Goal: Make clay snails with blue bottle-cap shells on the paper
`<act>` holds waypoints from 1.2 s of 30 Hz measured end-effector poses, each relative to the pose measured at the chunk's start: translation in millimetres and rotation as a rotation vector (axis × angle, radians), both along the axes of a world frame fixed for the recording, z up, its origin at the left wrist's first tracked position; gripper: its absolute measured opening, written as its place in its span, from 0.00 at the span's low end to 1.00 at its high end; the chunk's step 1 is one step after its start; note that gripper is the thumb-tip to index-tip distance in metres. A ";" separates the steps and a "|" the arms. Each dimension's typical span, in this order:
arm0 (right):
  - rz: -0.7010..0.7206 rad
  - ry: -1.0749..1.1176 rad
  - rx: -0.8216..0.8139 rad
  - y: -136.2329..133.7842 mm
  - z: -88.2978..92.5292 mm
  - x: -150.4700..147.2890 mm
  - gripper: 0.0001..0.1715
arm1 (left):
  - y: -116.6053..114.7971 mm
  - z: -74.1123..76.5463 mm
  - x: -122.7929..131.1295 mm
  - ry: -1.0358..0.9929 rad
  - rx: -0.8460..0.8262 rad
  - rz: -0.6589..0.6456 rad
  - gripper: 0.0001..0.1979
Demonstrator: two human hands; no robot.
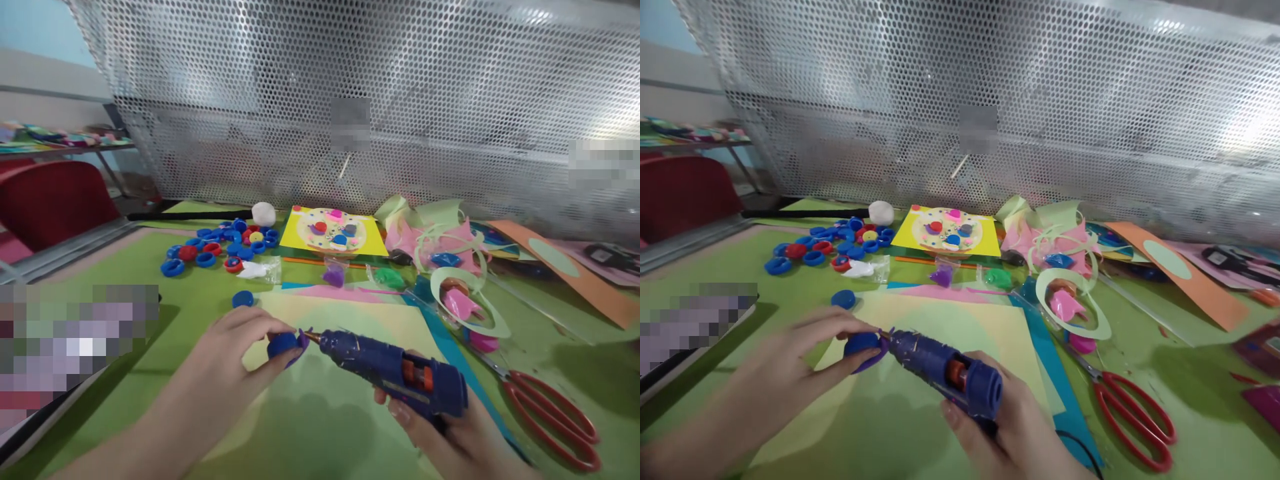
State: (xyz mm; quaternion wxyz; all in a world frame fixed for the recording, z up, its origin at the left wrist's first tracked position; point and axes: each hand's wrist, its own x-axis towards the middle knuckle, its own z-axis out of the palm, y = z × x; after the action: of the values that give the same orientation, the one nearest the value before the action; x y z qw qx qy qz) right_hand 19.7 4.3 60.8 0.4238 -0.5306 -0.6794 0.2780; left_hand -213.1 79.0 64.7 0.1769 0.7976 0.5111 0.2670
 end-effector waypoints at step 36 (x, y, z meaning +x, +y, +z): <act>0.045 -0.249 0.260 -3.1 3.9 6.1 0.04 | -1.9 9.4 -0.3 0.004 -0.066 -0.036 0.10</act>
State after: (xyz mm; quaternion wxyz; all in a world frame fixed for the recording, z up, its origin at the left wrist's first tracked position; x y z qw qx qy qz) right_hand 25.8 1.2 64.7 0.3951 -0.4862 -0.7686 0.1293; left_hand -213.4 77.1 74.1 0.2069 0.8010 0.5053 0.2453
